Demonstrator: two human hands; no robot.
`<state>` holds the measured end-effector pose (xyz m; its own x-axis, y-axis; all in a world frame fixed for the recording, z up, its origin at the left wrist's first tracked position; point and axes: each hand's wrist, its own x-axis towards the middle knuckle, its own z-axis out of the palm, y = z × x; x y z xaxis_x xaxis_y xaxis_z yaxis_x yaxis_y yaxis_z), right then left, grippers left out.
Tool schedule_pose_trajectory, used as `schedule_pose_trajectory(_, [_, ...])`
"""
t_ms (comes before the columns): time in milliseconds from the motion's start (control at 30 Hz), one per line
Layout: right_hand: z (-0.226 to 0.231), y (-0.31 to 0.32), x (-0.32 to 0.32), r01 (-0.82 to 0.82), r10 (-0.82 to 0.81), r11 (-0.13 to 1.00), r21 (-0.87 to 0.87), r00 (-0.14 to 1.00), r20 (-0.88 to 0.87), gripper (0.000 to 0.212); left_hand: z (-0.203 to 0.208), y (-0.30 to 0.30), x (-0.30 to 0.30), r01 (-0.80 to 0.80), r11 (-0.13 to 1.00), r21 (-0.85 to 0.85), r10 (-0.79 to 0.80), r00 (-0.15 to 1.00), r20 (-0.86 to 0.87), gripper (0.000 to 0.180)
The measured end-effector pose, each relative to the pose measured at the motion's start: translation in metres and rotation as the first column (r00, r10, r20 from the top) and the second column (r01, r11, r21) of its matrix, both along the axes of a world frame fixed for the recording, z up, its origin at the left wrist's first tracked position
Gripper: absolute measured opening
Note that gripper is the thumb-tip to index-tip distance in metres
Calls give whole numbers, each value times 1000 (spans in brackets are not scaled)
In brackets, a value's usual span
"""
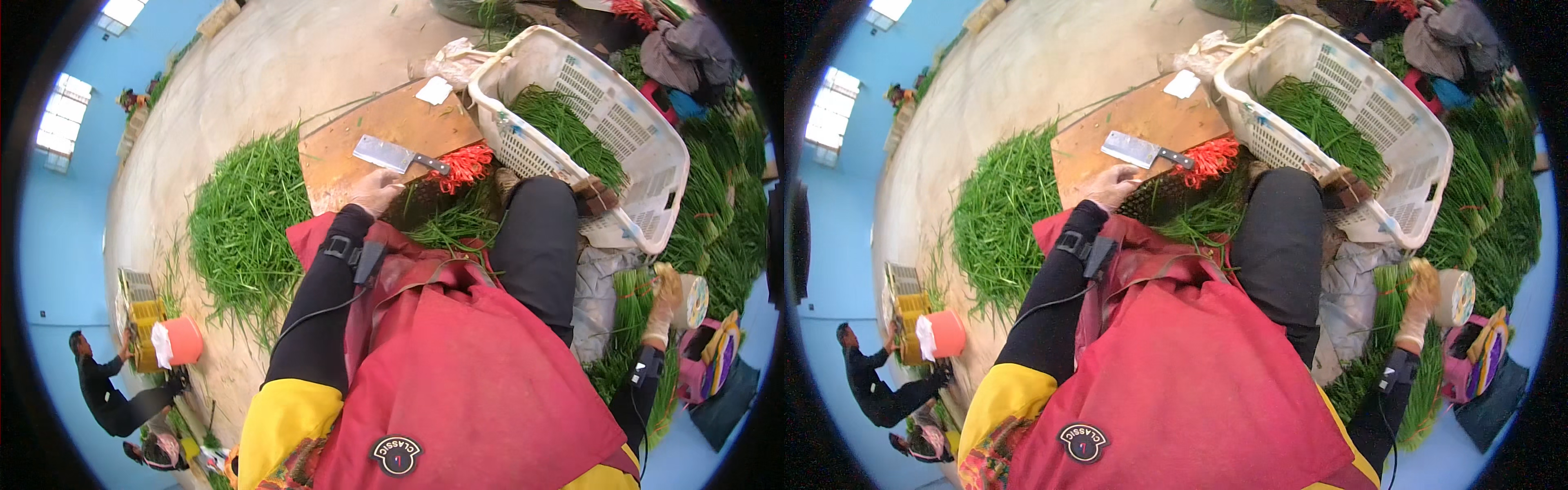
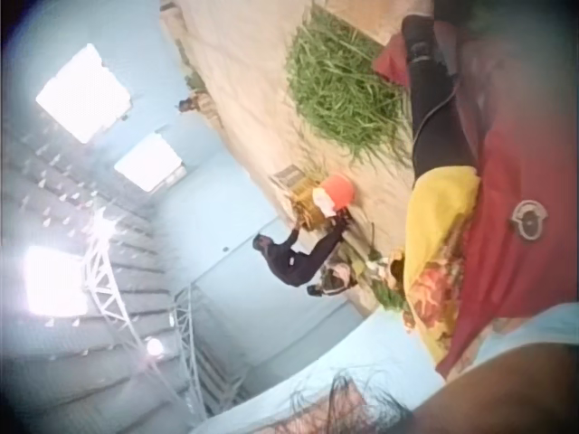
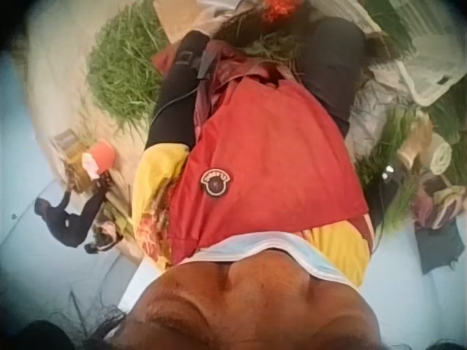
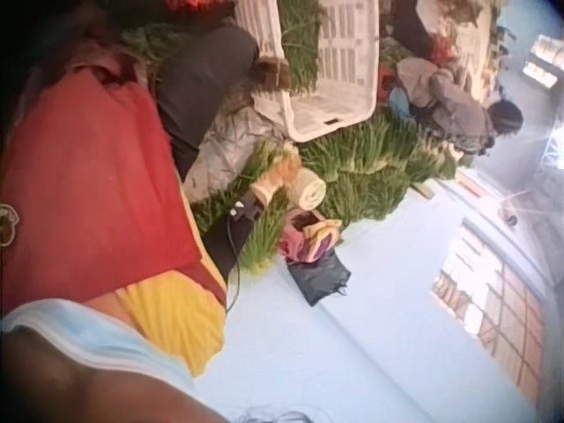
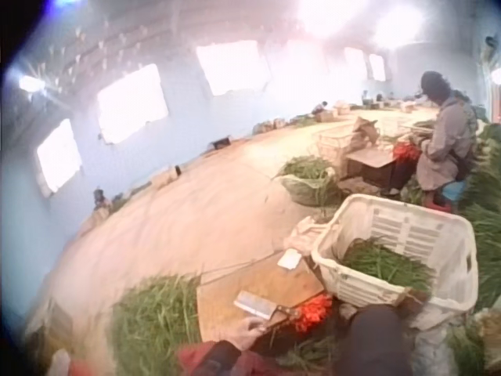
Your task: The person picks up a bunch of green vegetation from a basket, removes a few leaves by hand, and then places the bunch on a wooden board to trim the ends with a large knife before returning the trimmed bunch to the basket.
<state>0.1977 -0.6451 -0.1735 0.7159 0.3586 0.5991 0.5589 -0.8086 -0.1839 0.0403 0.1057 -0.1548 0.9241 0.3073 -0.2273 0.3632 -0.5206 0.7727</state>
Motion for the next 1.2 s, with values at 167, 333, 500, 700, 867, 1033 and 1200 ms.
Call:
schedule_pose_trajectory(167, [89,272,24,-186,400,877,443,793,-459,22,-55,-27,17,-33,991,132,80,927,-366,62])
schedule_pose_trajectory(333, [79,454,4,-59,615,789,612,63,-786,27,-67,-45,20,-10,991,136,79,853,-516,73])
schedule_pose_trajectory(500, [0,529,-16,-557,324,810,186,160,-932,46,-67,-42,24,-6,991,135,77,844,-531,71])
schedule_pose_trajectory(700, [-55,559,-22,-64,278,960,274,58,-959,43,-98,-37,18,57,997,56,-33,934,-355,61])
schedule_pose_trajectory(867, [-54,555,-24,224,301,934,280,-67,-951,31,-96,-45,11,307,899,-314,-437,695,-571,50])
schedule_pose_trajectory(1033, [-57,548,-19,177,297,937,301,53,-953,22,-73,-46,4,376,893,-248,-448,685,-575,53])
schedule_pose_trajectory(1200, [-60,540,-16,79,108,991,111,46,-993,20,-62,-49,-3,365,908,-205,-416,731,-540,56])
